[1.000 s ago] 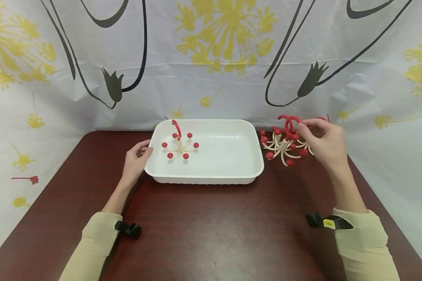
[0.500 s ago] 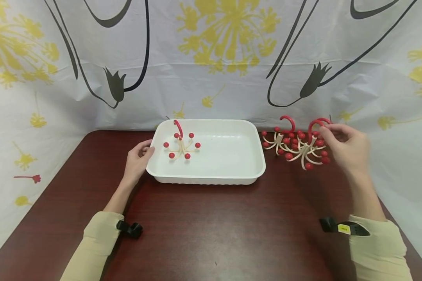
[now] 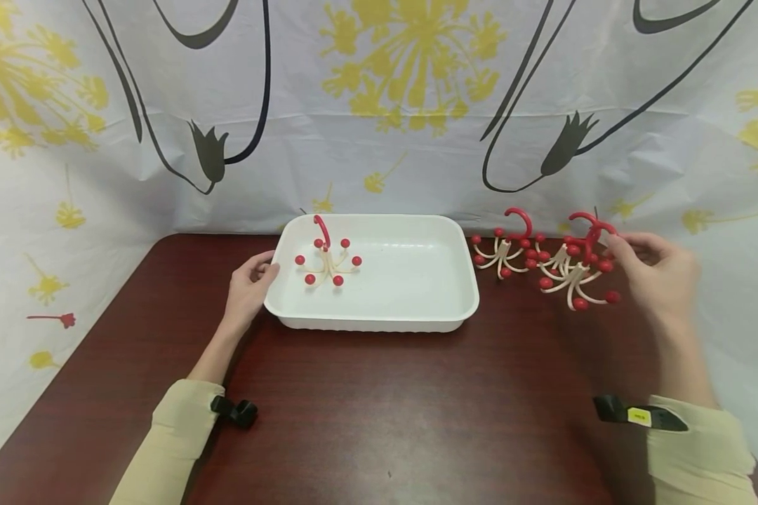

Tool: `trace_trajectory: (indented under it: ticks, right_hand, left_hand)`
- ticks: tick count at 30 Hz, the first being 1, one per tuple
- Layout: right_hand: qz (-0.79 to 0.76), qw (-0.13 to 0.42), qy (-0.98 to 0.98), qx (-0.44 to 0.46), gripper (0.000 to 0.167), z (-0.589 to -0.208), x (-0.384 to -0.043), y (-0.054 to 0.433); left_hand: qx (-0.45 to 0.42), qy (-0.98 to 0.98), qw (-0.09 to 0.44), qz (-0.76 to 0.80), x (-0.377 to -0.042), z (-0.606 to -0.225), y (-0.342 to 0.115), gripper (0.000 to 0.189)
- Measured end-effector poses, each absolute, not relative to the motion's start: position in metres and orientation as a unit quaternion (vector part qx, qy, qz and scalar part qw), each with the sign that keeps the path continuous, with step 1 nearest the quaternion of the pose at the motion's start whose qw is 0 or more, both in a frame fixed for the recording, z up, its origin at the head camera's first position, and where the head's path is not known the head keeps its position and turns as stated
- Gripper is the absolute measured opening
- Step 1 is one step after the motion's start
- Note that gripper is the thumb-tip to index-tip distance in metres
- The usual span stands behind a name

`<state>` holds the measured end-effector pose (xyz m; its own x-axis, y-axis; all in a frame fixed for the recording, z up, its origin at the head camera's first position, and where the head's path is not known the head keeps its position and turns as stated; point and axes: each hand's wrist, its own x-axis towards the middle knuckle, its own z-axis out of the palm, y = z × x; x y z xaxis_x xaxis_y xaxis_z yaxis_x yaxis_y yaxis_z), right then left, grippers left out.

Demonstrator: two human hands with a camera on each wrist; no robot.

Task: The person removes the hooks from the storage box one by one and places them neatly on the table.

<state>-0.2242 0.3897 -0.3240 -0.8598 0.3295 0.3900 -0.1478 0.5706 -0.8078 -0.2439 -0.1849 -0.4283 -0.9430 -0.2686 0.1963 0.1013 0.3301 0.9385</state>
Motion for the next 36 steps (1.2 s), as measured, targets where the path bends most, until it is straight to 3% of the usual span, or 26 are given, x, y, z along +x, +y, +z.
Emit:
trace_trajectory:
  ticks: [9, 24, 31, 36]
  right_hand:
    - [0.434, 0.235, -0.865, -0.095, 0.015, -0.328, -0.219, 0.407]
    - [0.421, 0.243, -0.866, -0.121, 0.014, -0.342, -0.216, 0.423]
    - [0.397, 0.219, -0.882, -0.129, 0.001, -0.349, -0.215, 0.422]
    - [0.407, 0.214, -0.878, -0.132, 0.002, -0.353, -0.216, 0.421]
  left_hand:
    - [0.051, -0.797, 0.162, -0.58, -0.244, -0.428, -0.184, 0.035]
    - [0.053, -0.8, 0.161, -0.575, -0.243, -0.427, -0.184, 0.035]
    - [0.053, -0.798, 0.161, -0.578, -0.242, -0.426, -0.184, 0.035]
    - [0.053, -0.799, 0.161, -0.577, -0.242, -0.426, -0.184, 0.035]
